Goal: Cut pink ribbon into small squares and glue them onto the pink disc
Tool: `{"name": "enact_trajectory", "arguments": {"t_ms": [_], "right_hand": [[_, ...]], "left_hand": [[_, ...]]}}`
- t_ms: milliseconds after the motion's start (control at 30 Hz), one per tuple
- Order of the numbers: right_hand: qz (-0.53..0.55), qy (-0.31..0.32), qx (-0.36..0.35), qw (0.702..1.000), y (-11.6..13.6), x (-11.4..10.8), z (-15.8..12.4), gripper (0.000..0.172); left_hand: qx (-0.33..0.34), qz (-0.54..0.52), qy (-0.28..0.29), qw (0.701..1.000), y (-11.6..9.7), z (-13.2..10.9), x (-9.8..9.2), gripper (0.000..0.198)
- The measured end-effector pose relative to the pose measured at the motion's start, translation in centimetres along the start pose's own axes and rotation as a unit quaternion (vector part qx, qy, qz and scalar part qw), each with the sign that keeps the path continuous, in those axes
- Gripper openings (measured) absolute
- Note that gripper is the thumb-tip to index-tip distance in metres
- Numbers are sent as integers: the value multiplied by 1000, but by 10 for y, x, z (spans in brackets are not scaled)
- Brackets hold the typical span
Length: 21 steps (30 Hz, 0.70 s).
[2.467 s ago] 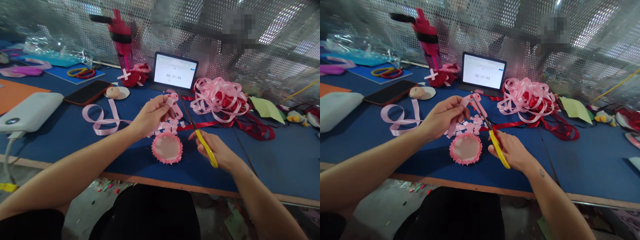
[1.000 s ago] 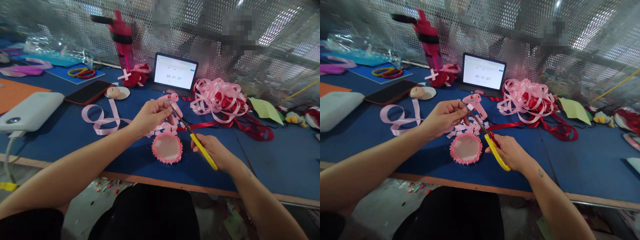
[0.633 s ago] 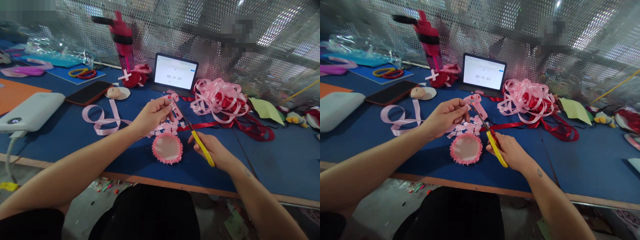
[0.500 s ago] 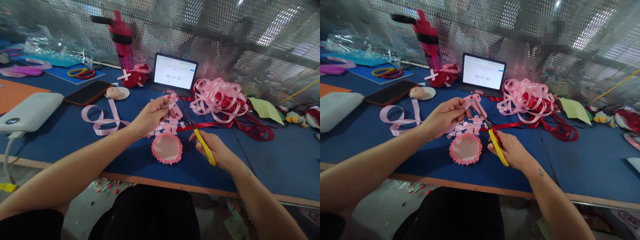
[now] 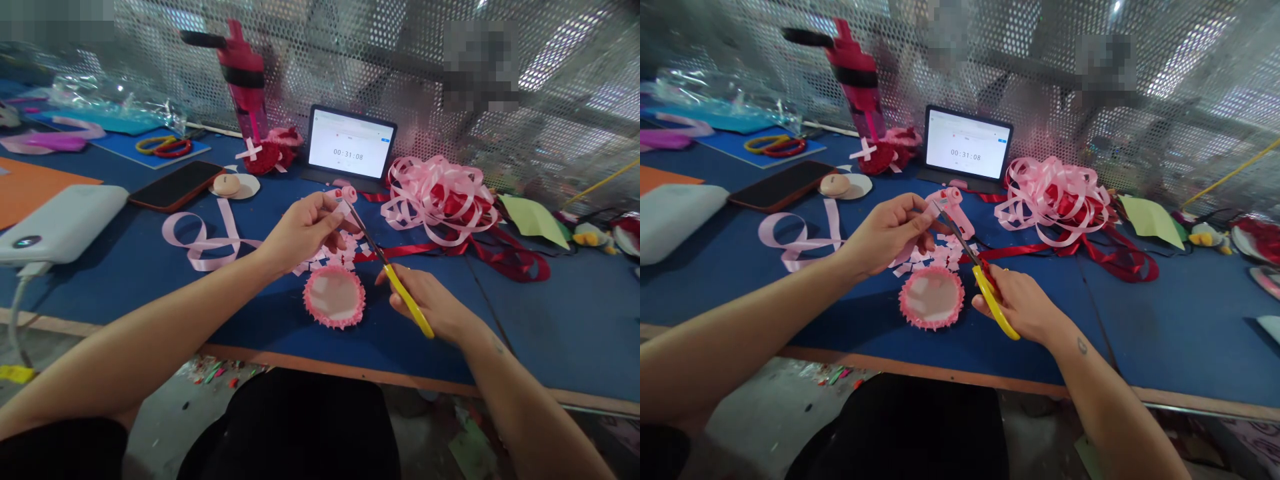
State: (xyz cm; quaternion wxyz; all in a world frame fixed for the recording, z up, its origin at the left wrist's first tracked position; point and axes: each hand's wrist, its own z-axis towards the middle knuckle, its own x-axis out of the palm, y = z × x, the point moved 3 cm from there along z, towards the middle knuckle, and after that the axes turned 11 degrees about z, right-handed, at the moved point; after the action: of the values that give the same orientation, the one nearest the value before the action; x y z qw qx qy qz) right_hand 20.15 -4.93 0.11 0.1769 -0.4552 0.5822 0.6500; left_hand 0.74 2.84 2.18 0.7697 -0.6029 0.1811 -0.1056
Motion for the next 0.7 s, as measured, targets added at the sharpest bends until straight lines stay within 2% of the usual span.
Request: {"name": "enact_trajectory", "arguments": {"t_ms": [400, 700], "right_hand": [[-6, 14, -3, 1000, 4, 1, 0, 62], [3, 13, -20, 1000, 3, 0, 1, 66]], "left_hand": [[10, -7, 39, 999, 5, 2, 0, 15], [-7, 19, 41, 999, 7, 1, 0, 15]]}}
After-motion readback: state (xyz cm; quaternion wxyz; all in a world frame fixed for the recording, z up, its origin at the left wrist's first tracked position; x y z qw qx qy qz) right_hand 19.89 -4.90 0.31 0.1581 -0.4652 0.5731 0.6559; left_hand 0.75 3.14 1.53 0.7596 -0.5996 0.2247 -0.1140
